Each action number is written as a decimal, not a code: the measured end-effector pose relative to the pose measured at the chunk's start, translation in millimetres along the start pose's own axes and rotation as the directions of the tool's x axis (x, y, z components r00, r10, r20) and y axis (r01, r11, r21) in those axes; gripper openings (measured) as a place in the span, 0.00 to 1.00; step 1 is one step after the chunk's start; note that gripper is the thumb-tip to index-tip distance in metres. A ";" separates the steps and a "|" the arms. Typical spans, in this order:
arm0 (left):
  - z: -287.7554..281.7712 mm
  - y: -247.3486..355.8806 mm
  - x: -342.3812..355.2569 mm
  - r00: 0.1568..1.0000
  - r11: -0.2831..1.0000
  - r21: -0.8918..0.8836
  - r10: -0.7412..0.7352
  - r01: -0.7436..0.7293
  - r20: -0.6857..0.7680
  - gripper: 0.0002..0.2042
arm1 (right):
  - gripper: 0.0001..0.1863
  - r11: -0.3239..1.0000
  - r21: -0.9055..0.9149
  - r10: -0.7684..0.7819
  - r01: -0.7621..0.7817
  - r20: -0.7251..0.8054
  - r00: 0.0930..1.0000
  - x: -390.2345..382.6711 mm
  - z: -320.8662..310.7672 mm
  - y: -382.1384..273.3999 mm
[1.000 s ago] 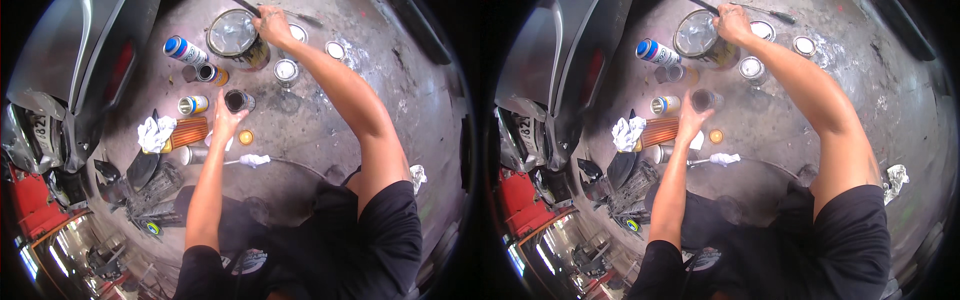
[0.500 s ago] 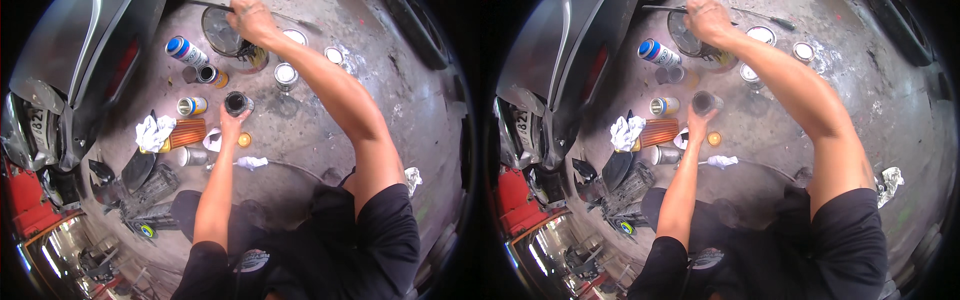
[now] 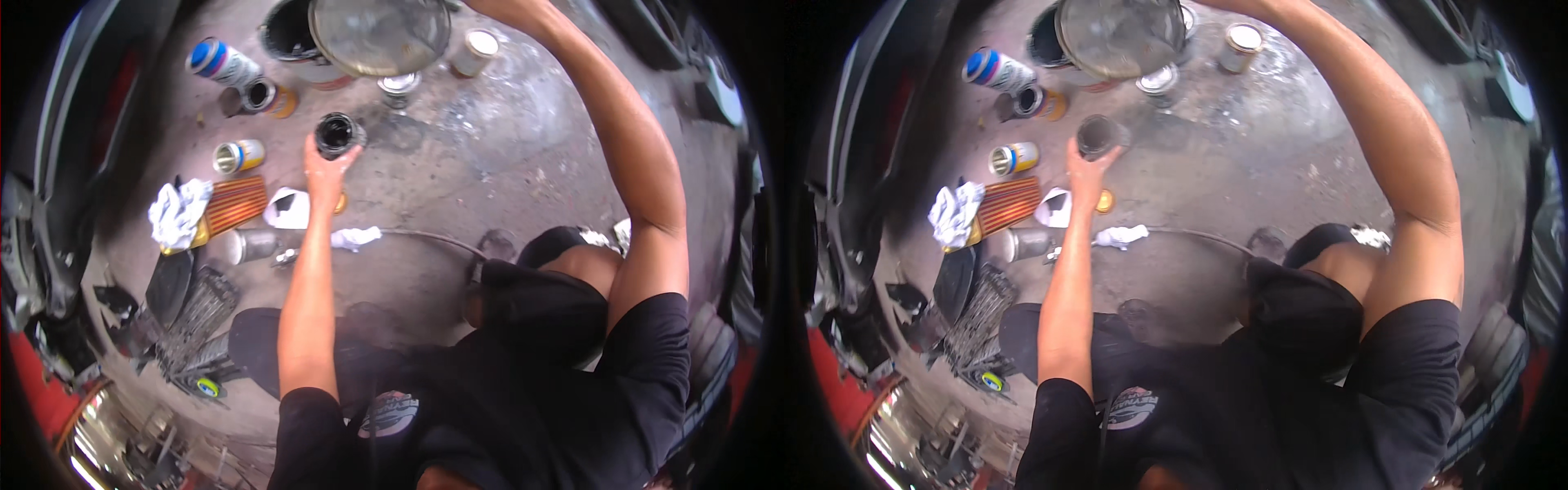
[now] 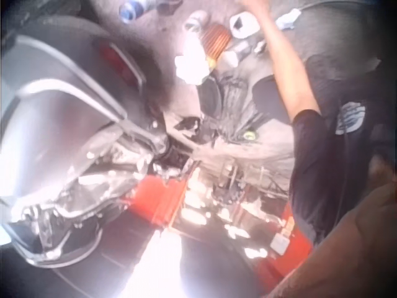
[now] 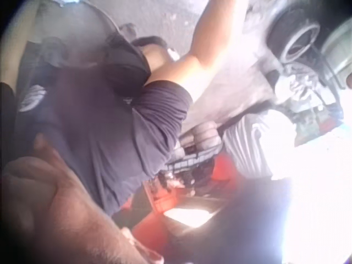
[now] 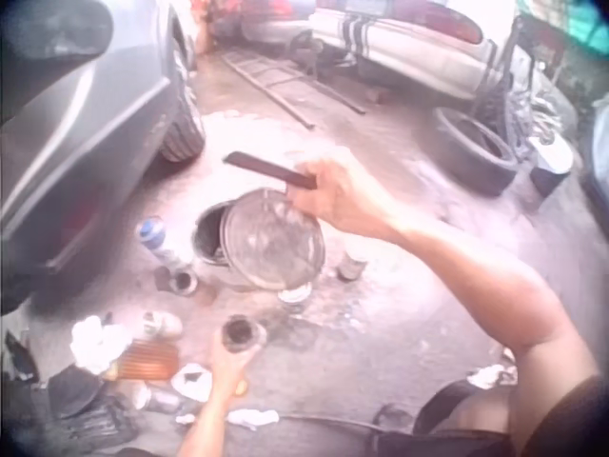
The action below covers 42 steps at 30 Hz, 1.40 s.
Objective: The person prepares a paint mixture in a workshop. They open several paint cans, pour a dark liquid from a large container into a smaller can, and stir the contents with a stick. The person also handles a spray gun and wipes it with a cloth.
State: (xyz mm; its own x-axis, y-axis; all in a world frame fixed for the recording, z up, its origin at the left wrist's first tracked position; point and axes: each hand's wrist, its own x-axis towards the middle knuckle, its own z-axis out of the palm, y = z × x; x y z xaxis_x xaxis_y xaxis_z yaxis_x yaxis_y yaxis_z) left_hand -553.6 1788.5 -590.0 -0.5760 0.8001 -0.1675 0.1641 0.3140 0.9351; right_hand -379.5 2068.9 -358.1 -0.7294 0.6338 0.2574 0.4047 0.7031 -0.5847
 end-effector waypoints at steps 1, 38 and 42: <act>3.1 6.3 -1.0 0.999 0.999 -0.037 -0.027 0.028 0.021 0.33 | 0.15 0.999 -0.050 -0.006 0.010 0.089 0.996 -14.9 -5.1 11.5; -30.0 86.9 152.5 0.991 0.776 -0.617 -0.126 0.129 0.050 0.29 | 0.35 0.554 0.543 0.363 -0.631 0.525 0.770 12.4 136.4 66.5; -40.5 82.8 137.4 0.986 0.794 -0.596 -0.165 0.120 -0.022 0.24 | 0.34 0.602 0.500 0.352 -0.622 0.533 0.769 -4.4 132.5 63.7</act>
State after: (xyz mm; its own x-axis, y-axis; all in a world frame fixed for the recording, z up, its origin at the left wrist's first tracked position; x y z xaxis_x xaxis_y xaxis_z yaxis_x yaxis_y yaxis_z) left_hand -651.6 1903.7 -523.0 -0.6125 0.7260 -0.3127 -0.4161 0.0401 0.9084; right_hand -423.6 2068.3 -498.4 -0.7125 0.5636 -0.4180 0.4218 -0.1320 -0.8970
